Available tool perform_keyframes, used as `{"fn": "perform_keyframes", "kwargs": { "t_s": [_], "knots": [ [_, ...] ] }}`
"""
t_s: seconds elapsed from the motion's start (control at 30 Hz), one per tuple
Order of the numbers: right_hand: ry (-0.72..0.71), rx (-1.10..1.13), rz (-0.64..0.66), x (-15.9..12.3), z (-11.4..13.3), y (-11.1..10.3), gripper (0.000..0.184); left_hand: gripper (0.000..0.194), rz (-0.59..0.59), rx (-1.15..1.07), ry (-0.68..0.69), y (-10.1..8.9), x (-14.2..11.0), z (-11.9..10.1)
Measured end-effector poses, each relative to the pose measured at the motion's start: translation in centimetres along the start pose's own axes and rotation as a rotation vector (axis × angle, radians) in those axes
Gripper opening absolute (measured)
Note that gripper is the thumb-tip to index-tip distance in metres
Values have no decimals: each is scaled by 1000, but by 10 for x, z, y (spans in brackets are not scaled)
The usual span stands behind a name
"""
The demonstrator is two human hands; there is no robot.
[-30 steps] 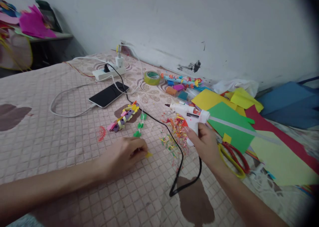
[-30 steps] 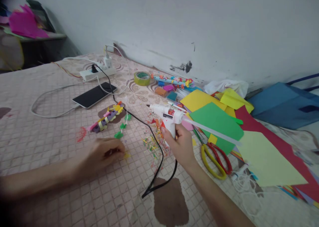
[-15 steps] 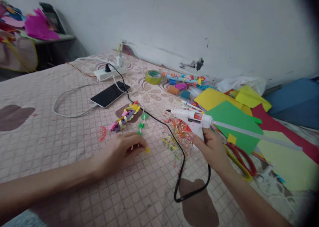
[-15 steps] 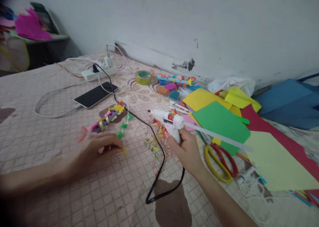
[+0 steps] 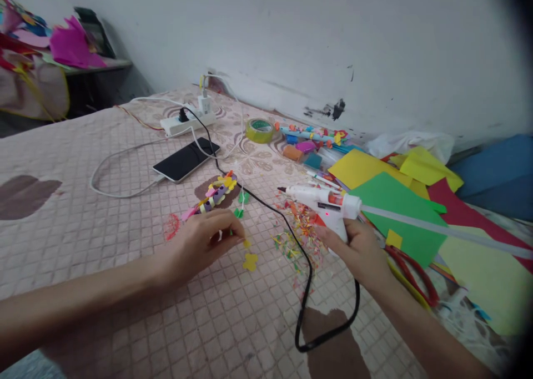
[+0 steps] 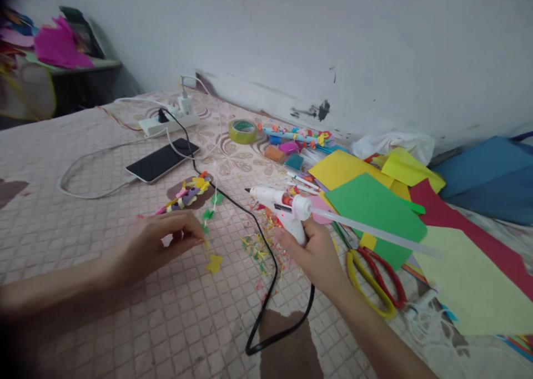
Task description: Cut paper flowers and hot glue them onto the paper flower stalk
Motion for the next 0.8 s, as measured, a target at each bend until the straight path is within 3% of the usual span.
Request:
{"fn": "perform_keyframes", "kwargs": {
  "t_s": [0.17, 0.3, 0.5, 0.8],
  "knots": [
    [-9, 2, 104, 2, 12, 8, 30, 8, -157, 125, 85, -18, 6, 4],
    [-20, 43, 189, 0, 22, 16, 33, 14, -254, 158, 243, -28, 6, -1],
    [-156, 60, 289, -10, 43, 24, 21, 16, -324, 224, 440, -35, -4, -18],
    [-153, 67, 335, -16, 44, 32, 22, 14, -329, 262, 506, -37, -6, -20]
  ]
}}
Point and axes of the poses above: each hand's wrist, its own x-axis towards the middle knuckle, its own y-axis out of the palm, z = x × y, the point moved 9 cm from there along x, towards the middle knuckle, and after that the axes turned 9 degrees about x, right-handed, at the moved point
